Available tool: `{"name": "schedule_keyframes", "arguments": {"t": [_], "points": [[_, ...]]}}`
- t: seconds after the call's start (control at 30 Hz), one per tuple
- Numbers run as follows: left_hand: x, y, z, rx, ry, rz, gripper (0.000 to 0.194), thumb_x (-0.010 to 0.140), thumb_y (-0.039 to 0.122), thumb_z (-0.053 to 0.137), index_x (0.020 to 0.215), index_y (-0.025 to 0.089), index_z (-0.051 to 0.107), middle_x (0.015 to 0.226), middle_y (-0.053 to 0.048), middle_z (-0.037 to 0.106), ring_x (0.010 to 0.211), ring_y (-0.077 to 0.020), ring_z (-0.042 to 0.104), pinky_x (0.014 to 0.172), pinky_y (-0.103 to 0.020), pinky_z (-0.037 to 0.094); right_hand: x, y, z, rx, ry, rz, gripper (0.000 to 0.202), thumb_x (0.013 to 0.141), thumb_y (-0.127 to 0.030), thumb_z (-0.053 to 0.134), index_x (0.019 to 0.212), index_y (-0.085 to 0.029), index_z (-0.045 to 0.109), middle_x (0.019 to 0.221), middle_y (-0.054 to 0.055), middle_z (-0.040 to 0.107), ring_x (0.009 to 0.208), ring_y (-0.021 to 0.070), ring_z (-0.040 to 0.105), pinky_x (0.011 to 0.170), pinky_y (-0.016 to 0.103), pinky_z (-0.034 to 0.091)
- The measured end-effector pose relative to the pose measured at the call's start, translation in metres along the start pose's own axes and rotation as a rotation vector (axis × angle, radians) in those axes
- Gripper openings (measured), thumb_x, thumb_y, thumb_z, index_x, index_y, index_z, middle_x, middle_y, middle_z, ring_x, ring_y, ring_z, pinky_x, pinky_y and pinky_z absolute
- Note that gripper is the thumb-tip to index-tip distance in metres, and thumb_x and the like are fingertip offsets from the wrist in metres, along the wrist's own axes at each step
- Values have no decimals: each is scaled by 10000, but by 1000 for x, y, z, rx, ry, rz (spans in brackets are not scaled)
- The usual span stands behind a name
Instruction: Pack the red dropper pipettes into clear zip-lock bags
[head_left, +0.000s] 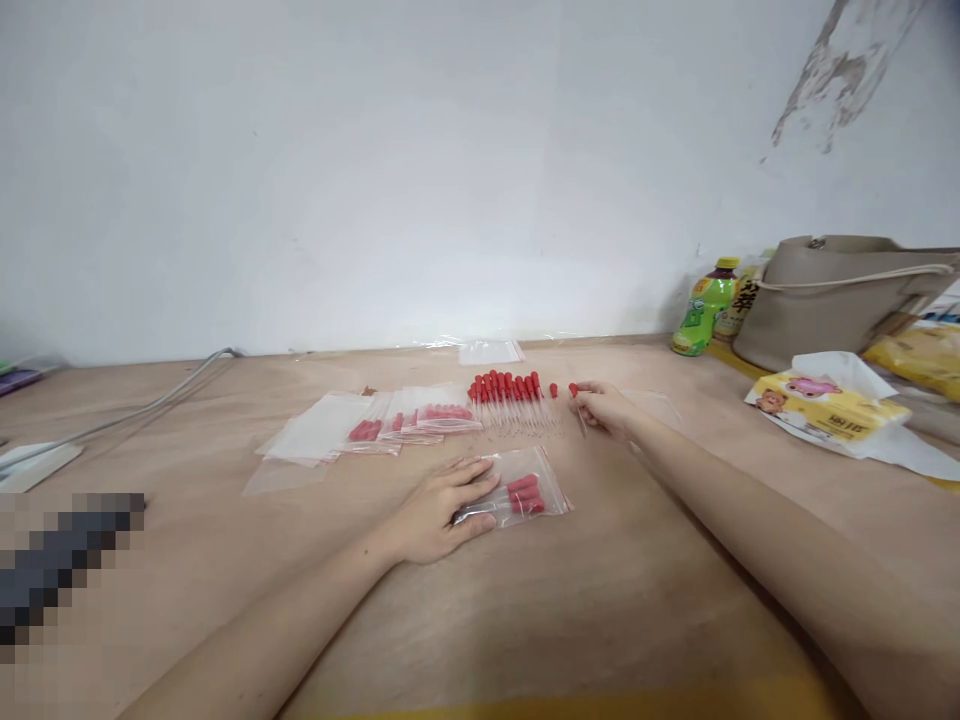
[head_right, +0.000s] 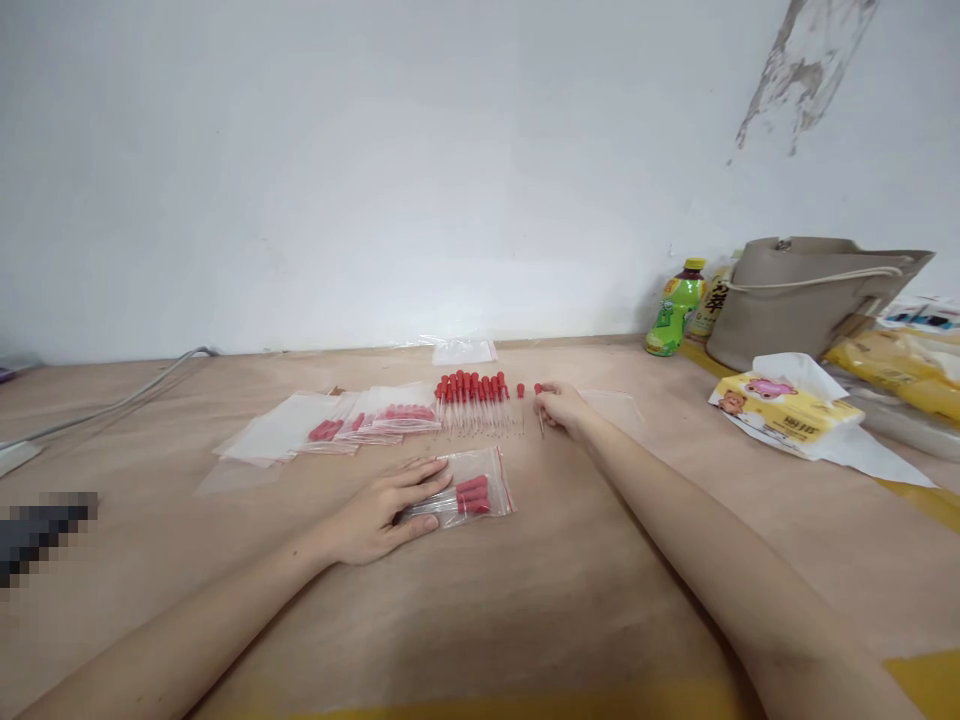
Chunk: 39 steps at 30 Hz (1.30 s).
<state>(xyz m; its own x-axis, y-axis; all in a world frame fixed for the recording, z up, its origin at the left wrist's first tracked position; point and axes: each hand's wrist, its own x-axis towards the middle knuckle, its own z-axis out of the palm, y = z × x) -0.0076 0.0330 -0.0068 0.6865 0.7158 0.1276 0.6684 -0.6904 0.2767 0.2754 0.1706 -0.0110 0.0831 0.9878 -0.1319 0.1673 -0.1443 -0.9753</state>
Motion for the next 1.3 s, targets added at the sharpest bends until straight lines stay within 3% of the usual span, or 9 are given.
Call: {"name": "schedule_keyframes", "arguments": {"t": [0.07, 0.2, 0.4, 0.63, 0.77, 0.93, 1.03, 1.2, 1.3], "points": [[0, 0, 0, 7, 0, -2, 514, 867, 494, 378, 1320, 256, 325, 1404, -42, 251, 1289, -209, 237, 1045, -403, 240, -5, 4, -1, 43, -10, -24, 537, 611, -69, 500, 1140, -113, 417, 493, -60, 456, 349, 38, 336, 344, 157, 218], [0, 1, -1, 8, -5, -5, 509, 871, 492, 370, 1321, 261, 322, 1405, -39, 250, 1287, -203, 242, 1046, -400, 239, -28, 14, 6, 147, 9, -126, 702, 613, -133, 501, 1255, -176, 220, 518, -85, 457, 376, 66, 417, 353, 162, 316], [0, 1, 0, -10, 14, -2, 503, 863, 495, 388, 1311, 269, 343, 1402, -37, 265, 1282, -223, 254, 1044, -413, 241, -72, 28, 30, 233, 77, -284, 640, 599, -281, 598, 1131, -221, 248, 580, -105, 473, 422, 96, 524, 407, 220, 460], [-1, 4, -2, -13, 27, -20, 535, 858, 491, 402, 1326, 248, 312, 1387, -47, 308, 1270, -231, 280, 1035, -406, 264, -77, 31, 36, 352, 16, -265, 437, 644, -356, 601, 937, -231, 302, 660, -65, 549, 522, 104, 589, 565, 274, 516], [-1, 6, -3, -18, 45, -21, 574, 859, 479, 409, 1349, 226, 249, 1368, -55, 343, 1251, -226, 311, 1024, -396, 287, -81, 33, 31, 234, -159, -244, 313, 662, -365, 598, 846, -200, 405, 717, -17, 585, 567, 97, 579, 590, 266, 489], [0, 7, -4, -30, 56, -21, 574, 855, 475, 417, 1349, 242, 239, 1363, -54, 350, 1240, -244, 325, 1007, -408, 305, -89, 31, 20, -111, -370, -455, 215, 683, -328, 601, 809, -173, 520, 855, 16, 584, 605, 75, 507, 595, 229, 429], [0, 7, -3, -21, 49, -22, 578, 855, 475, 417, 1351, 241, 233, 1365, -54, 346, 1244, -242, 317, 1011, -408, 299, -88, 28, 20, -252, -358, -533, 189, 672, -320, 606, 772, -163, 570, 874, 17, 562, 551, 58, 436, 535, 207, 385], [0, 4, -1, -22, 68, -11, 570, 853, 479, 417, 1343, 240, 251, 1356, -59, 361, 1241, -245, 324, 1010, -414, 297, -80, 30, 31, -274, -301, -396, 234, 662, -382, 602, 725, -157, 607, 579, -25, 545, 499, 88, 439, 482, 210, 365], [0, 4, 0, -27, 79, 1, 569, 853, 471, 422, 1341, 231, 255, 1353, -62, 365, 1239, -239, 328, 1012, -407, 298, -80, 31, 39, -265, -267, -414, 237, 650, -382, 612, 672, -147, 599, 609, -12, 561, 541, 98, 474, 510, 218, 394]]}}
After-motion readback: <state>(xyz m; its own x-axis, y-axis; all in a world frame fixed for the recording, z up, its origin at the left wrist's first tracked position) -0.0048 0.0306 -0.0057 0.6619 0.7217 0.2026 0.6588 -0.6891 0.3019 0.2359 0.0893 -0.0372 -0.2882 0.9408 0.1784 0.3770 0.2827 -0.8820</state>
